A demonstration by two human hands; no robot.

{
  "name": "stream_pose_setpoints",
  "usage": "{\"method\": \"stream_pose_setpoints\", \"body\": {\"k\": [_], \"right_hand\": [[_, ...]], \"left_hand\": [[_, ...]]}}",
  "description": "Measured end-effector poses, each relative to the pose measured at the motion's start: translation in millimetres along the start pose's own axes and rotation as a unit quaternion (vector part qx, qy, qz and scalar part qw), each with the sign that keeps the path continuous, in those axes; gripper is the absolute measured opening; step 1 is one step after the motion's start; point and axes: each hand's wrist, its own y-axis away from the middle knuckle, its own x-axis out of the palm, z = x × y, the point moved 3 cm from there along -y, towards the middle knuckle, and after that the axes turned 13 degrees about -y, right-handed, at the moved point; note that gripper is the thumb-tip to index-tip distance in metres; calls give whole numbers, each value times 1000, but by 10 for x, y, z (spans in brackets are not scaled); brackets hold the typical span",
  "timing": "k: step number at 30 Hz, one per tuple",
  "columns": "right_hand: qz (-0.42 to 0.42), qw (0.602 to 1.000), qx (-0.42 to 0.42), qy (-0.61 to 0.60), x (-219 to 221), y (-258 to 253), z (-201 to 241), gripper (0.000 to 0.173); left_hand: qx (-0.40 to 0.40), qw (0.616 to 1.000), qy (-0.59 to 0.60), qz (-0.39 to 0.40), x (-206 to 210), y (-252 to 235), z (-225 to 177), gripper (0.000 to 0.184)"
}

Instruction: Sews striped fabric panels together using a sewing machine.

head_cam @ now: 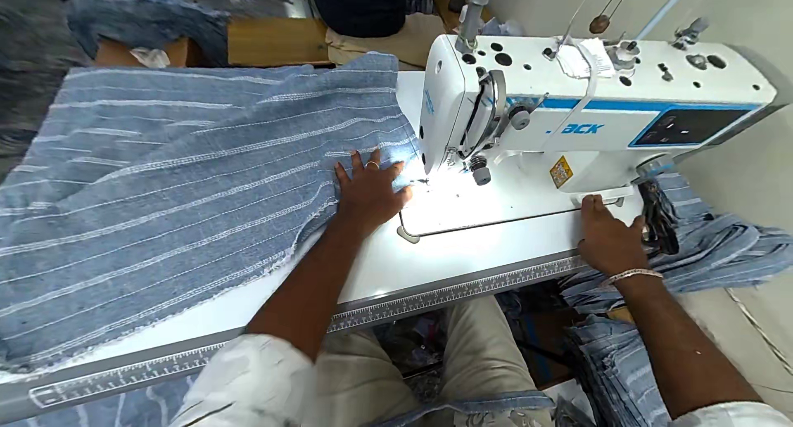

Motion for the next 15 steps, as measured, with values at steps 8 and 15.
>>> {"method": "stream_pose_setpoints", "body": {"k": [8,15], "right_hand": [[-159,973,-27,-168,-337,140,57,43],[4,923,-133,-362,303,169,1343,37]], "left_hand": [[-45,993,-110,-18,-275,1517,1436,38],[9,933,-146,329,-575,2608,766,24]]}}
